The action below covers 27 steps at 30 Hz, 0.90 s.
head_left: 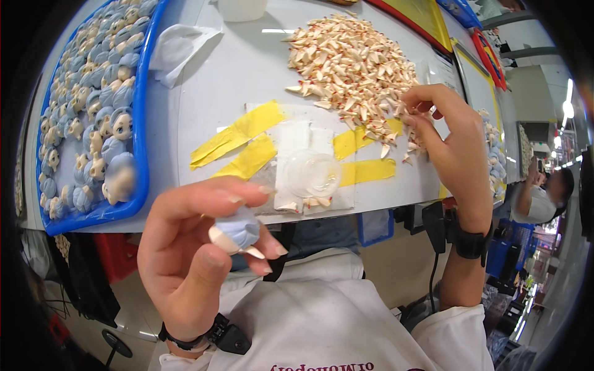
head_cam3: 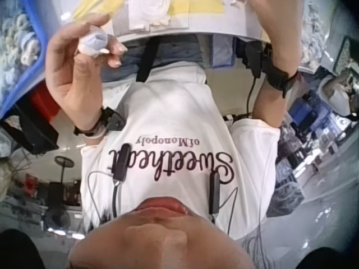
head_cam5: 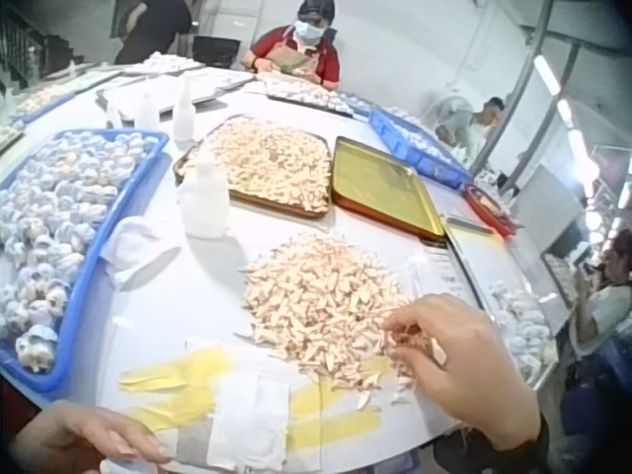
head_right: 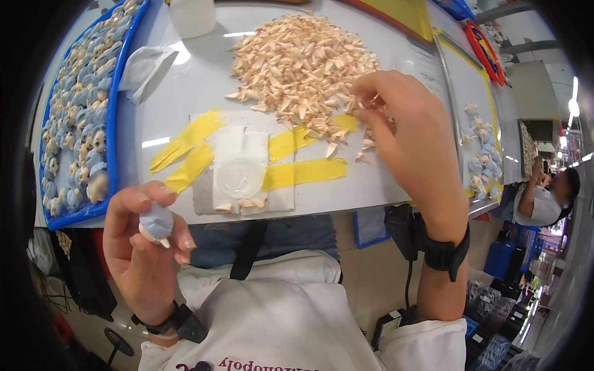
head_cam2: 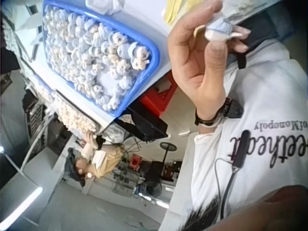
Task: The person repeatedly picks small beige hair pieces from a pile on the table and attaches them to the heads of small dolls held in the left hand. After attaching several pieces, the person places the doll into a blue tray filled with similar dolls and picks up another one to continue the process.
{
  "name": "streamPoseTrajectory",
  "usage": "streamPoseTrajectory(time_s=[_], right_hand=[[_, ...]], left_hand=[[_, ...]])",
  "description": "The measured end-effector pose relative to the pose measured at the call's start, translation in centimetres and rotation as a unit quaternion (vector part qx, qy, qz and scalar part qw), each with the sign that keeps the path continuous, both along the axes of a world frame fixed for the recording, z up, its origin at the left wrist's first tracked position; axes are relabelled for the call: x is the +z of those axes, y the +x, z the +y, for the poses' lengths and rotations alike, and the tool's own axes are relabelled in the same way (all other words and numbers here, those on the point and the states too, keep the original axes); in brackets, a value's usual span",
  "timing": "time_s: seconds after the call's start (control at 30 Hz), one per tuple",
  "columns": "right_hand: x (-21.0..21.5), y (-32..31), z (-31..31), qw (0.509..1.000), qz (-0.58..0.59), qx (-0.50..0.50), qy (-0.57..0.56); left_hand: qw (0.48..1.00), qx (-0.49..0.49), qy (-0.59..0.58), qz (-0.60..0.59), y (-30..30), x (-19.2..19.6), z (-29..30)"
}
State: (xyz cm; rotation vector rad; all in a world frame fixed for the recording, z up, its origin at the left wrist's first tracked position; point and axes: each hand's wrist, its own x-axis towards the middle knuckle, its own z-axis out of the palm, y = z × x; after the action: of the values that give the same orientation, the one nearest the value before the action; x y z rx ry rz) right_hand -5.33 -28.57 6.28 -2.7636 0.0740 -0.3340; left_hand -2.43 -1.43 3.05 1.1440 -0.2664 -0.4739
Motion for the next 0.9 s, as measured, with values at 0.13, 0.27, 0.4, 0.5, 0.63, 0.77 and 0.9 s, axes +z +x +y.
streamPoseTrajectory(time_s=[0.13,0.27,0.4,0.5,0.63,0.77,0.9], right_hand=[[3.0,-2.5,-3.3,0.995,-0.051,-0.089,0.018],[3.3,-6.4,-6.3,0.986,0.053,-0.158,0.012],[1.5,-6.9,-4.5,0.986,0.076,-0.143,0.024],[0.3,-6.1,-3.8,0.986,0.075,-0.147,0.028],[-0.4,-5.9,-4.3,0.992,0.038,-0.119,0.0],[-0.6,-5.5,-4.0,0.994,0.024,-0.105,-0.011],[-0.6,-5.1,-3.5,0.99,0.019,-0.126,0.055]], left_hand=[[0.999,0.025,0.001,-0.021,-0.1,0.0,0.5],[0.999,0.026,0.011,-0.027,0.1,0.0,0.5],[0.999,0.019,-0.002,-0.039,-0.1,-0.1,-0.2],[0.998,0.028,0.001,-0.051,-0.3,-0.1,-0.6],[0.994,0.049,0.021,-0.092,-0.2,-0.3,-0.5],[0.994,0.064,-0.019,-0.083,-0.5,-0.8,-0.6],[0.997,0.019,-0.024,-0.064,-0.6,-0.6,-0.8]])
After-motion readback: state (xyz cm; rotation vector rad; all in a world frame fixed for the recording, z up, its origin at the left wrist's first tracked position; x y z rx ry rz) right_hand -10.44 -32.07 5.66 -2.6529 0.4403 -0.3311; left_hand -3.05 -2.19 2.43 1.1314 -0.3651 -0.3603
